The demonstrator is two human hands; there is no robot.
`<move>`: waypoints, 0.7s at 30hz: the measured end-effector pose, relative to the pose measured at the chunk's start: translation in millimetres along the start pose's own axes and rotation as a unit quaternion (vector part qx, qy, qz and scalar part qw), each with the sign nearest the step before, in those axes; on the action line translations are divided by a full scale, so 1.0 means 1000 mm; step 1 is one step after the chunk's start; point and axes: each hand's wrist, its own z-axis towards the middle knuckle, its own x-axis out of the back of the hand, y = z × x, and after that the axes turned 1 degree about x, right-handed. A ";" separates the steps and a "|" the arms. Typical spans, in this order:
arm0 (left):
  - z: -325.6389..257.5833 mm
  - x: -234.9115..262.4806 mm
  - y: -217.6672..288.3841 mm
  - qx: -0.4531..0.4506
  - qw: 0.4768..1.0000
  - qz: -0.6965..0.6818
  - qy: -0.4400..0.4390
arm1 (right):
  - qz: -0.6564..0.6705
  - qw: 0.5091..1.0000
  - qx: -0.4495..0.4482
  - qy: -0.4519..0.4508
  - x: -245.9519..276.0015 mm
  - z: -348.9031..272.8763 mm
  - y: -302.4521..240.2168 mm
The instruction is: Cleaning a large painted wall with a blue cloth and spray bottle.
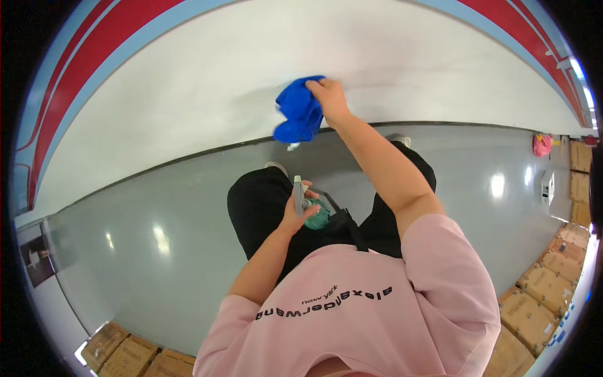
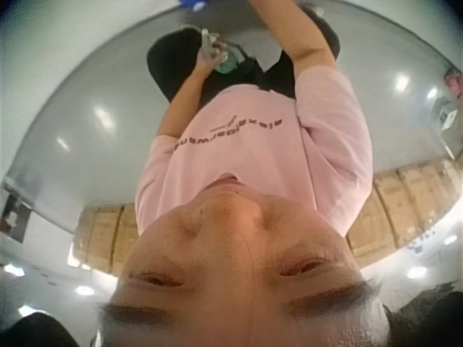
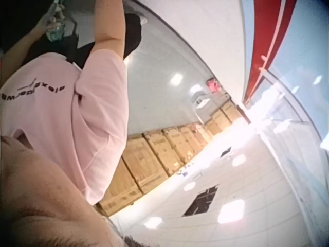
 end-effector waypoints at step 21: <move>0.010 -0.012 0.002 0.002 0.999 0.013 -0.030 | 0.029 0.997 -0.063 -0.019 -0.016 0.015 0.015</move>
